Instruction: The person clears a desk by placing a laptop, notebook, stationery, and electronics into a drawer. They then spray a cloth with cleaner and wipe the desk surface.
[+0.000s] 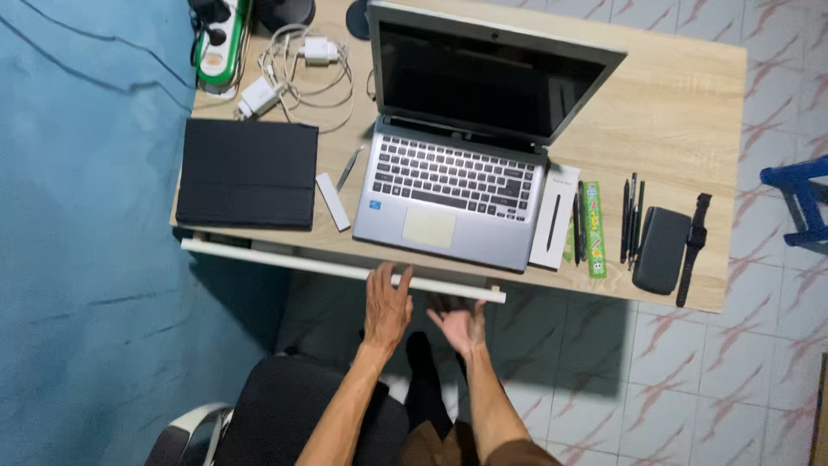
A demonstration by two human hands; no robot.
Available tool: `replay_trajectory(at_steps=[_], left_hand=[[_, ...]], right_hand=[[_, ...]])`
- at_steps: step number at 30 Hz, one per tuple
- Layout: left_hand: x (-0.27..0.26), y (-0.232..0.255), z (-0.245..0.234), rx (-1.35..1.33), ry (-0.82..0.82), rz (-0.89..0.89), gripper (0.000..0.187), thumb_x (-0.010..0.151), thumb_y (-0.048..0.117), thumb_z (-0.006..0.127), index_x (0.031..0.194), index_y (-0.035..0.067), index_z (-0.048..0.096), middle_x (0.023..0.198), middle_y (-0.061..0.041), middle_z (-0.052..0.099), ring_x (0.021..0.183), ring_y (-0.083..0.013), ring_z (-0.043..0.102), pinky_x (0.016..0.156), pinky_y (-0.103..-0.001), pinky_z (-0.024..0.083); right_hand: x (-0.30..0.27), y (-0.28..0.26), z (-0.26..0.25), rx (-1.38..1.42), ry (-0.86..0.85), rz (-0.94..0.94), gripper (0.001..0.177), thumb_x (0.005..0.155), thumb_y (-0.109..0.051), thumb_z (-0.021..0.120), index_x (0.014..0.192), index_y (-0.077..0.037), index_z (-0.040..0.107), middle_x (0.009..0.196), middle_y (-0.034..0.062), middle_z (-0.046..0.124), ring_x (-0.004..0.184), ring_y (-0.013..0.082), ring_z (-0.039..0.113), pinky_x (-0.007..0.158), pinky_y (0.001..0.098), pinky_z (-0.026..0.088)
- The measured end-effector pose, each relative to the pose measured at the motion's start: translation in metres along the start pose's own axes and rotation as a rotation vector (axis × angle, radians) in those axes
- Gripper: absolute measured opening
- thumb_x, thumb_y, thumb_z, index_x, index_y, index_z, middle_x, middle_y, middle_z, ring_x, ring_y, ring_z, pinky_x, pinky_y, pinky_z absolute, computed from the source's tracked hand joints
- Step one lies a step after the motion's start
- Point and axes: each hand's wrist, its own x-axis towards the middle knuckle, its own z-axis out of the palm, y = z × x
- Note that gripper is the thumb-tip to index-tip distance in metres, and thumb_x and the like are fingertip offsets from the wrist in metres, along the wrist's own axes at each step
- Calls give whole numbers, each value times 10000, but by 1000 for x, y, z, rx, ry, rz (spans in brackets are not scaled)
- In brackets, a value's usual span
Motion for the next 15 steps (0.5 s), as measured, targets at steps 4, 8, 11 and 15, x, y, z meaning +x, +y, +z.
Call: replay_trajectory(at_steps=[4, 8, 11, 15], left_hand=[[-4, -18, 17, 17, -209, 10, 282, 816, 52, 689, 1098, 45, 684, 1159, -190, 651, 1134, -369, 583, 1055, -511, 410], [-15, -26, 31, 129, -304, 49, 112, 874, 28, 593, 921, 66, 688, 875, -128, 708, 923, -316, 668, 907, -466, 482], [-35, -36, 39, 148, -343, 83, 114, 892, 29, 574, 836, 63, 668, 797, -132, 690, 807, -320, 666, 777, -447, 506], [-69, -36, 28, 42, -246, 144, 127, 873, 45, 573, 791, 57, 669, 751, -139, 684, 767, -342, 655, 725, -477, 498]], right_hand=[[-38, 8, 8, 30, 280, 112, 1079, 667, -654, 783, 1503, -125, 355, 1505, 266, 347, 1455, 454, 308, 1167, 640, 354], [-77, 10, 40, -1112, 319, 195, 627, 858, -436, 790, 1325, -40, 655, 1266, 211, 635, 1166, 364, 593, 944, 468, 518], [-104, 11, 93, -1908, 395, -254, 383, 844, -283, 797, 1163, -76, 754, 1051, 128, 726, 999, 305, 657, 858, 433, 545], [-112, -5, 137, -2351, -67, -498, 523, 684, -159, 877, 1154, -53, 673, 1066, 150, 610, 976, 342, 557, 814, 469, 472]])
